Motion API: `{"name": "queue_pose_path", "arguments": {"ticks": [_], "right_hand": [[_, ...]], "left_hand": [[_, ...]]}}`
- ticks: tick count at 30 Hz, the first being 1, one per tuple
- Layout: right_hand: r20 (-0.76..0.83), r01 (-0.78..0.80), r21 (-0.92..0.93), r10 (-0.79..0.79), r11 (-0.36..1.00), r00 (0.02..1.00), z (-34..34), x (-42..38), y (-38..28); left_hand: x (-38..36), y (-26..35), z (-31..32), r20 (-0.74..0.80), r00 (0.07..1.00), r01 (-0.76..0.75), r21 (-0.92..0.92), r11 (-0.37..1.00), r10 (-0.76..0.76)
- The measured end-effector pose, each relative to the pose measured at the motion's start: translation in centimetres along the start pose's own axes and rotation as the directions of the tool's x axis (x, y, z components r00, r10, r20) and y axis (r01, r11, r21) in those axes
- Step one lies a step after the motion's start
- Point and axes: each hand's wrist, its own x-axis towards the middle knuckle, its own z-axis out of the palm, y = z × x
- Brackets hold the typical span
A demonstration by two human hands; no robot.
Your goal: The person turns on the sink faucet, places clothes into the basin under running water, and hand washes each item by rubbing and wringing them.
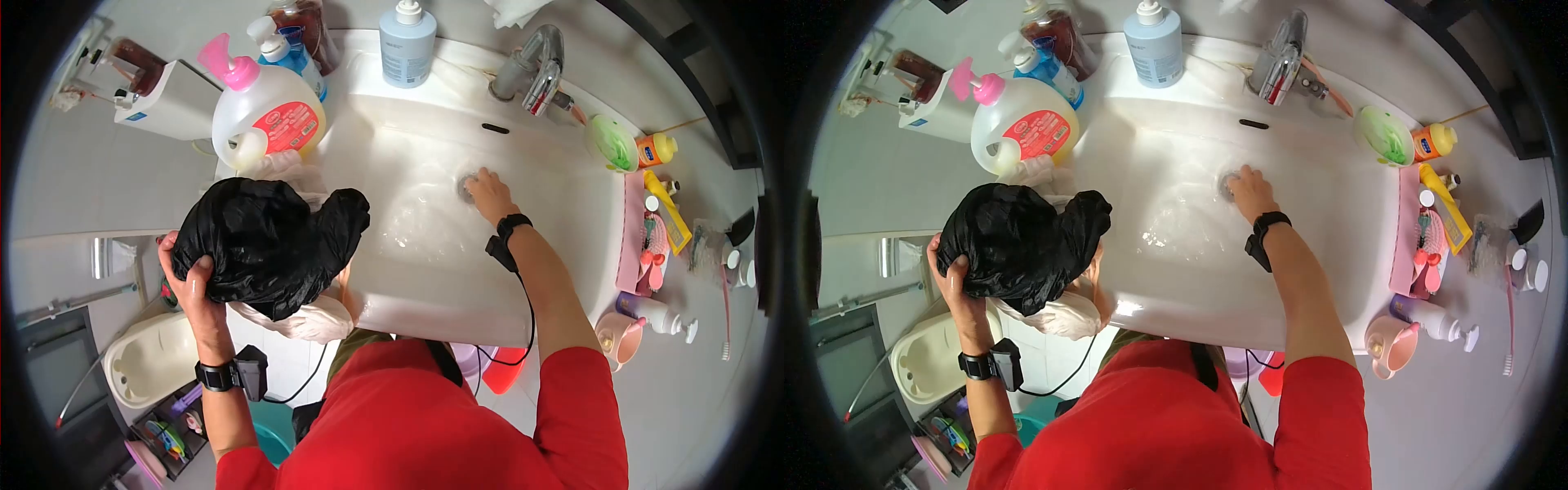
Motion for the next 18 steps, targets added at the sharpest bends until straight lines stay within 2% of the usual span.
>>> {"name": "queue_pose_path", "arguments": {"ticks": [1, 2, 4, 5, 7, 8, 12, 13, 16, 18], "right_hand": [[-0.030, -0.100, 0.074, 0.102, 0.992, 0.994, 0.5, 0.4, 0.2], [-0.033, -0.104, 0.073, 0.107, 0.992, 0.994, 1.0, 0.3, 0.7], [-0.015, -0.085, 0.026, 0.085, 0.996, 0.996, -3.4, -1.9, -2.1], [-0.025, -0.088, 0.020, 0.089, 0.996, 0.996, -2.6, -1.5, -1.4], [-0.103, 0.060, -0.115, -0.072, 0.992, 0.992, -0.5, -0.7, -0.2], [-0.106, 0.076, -0.113, -0.088, 0.991, 0.990, -0.2, -0.4, 0.2], [-0.020, 0.060, -0.019, -0.061, 0.998, 0.998, -1.3, -0.3, 0.3], [-0.047, 0.054, 0.028, -0.052, 0.998, 0.998, -1.9, -0.7, 0.0], [-0.086, 0.098, 0.028, -0.095, 0.995, 0.992, -4.5, -3.3, -1.9], [0.015, 0.081, 0.096, -0.083, 0.992, 0.996, -6.1, -5.6, -3.2]], "left_hand": [[0.0, 0.0, 0.1, -0.018, 1.000, 0.025, -0.015, 1.000, -0.025], [0.0, 0.0, 0.3, -0.032, 0.998, 0.050, -0.035, 0.998, -0.051], [0.2, -0.4, 0.2, 0.004, 0.999, 0.036, -0.048, 0.998, -0.035], [0.3, -0.7, -0.1, 0.030, 0.999, 0.024, -0.051, 0.998, -0.023], [0.5, -1.4, -0.8, 0.064, 0.998, -0.002, -0.010, 1.000, 0.003], [0.6, -1.5, -0.7, 0.049, 0.999, 0.020, -0.003, 1.000, -0.020], [0.6, -1.0, -0.3, 0.030, 0.997, 0.064, 0.006, 0.998, -0.064], [0.8, -1.0, -0.3, 0.025, 0.998, 0.064, 0.037, 0.997, -0.065], [0.9, -1.0, 0.2, -0.013, 0.999, 0.050, -0.020, 0.999, -0.050], [1.1, -1.1, 0.3, -0.032, 0.999, 0.039, -0.035, 0.999, -0.040]]}}
